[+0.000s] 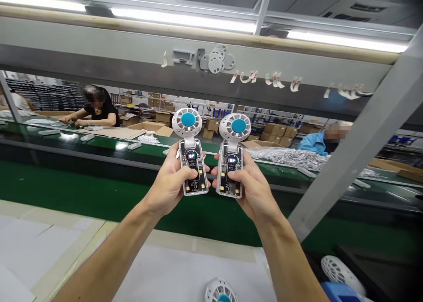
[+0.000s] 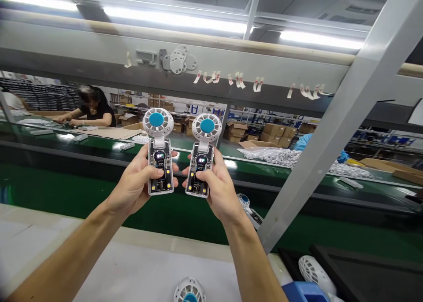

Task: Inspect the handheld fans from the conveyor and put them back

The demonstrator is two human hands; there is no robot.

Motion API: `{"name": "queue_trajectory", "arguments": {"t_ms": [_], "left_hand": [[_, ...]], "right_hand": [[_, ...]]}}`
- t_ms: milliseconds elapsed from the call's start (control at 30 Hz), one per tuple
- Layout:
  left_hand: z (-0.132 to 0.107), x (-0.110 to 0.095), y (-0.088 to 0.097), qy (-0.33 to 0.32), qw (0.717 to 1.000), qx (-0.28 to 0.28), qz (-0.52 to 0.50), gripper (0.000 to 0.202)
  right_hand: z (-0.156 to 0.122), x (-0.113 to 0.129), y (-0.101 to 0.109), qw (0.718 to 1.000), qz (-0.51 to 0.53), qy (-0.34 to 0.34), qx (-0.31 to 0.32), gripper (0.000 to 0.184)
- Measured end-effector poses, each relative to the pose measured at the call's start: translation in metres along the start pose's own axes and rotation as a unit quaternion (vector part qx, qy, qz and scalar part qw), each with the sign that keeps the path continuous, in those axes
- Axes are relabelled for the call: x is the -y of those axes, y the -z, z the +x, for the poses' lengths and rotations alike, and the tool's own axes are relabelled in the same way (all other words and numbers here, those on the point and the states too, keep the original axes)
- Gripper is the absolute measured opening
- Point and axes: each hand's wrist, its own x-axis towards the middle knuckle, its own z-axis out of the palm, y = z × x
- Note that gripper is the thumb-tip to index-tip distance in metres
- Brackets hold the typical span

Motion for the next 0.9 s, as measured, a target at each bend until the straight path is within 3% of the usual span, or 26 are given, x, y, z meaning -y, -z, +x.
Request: {"name": "queue_trajectory", "arguments": {"t_ms": [567,700,800,867,900], "left_hand": [[0.001,0.001,0.000,0.015,0.999,-0.032,-0.036,0.060],[0.003,0.003,0.004,-0.001,1.000,-0.022,0.008,0.066],[0.005,0.010,0.008,-0.068,0.991,-0.069,0.096,0.061],[0.007,0.014,0.010,-0.136,0.964,-0.141,0.179,0.050],[0.008,0.015,0.012,-0.176,0.942,-0.186,0.217,0.045]], "right_hand": [[-0.001,-0.002,0.001,1.000,-0.015,0.005,0.020,0.057],[-0.001,-0.006,-0.001,0.998,-0.034,0.044,-0.030,0.066],[0.002,-0.010,-0.005,0.998,0.001,0.013,-0.064,0.048],[0.002,-0.009,-0.007,0.996,-0.020,0.006,-0.084,0.037],[0.001,-0.006,-0.006,0.991,-0.053,0.041,-0.112,0.035]]}}
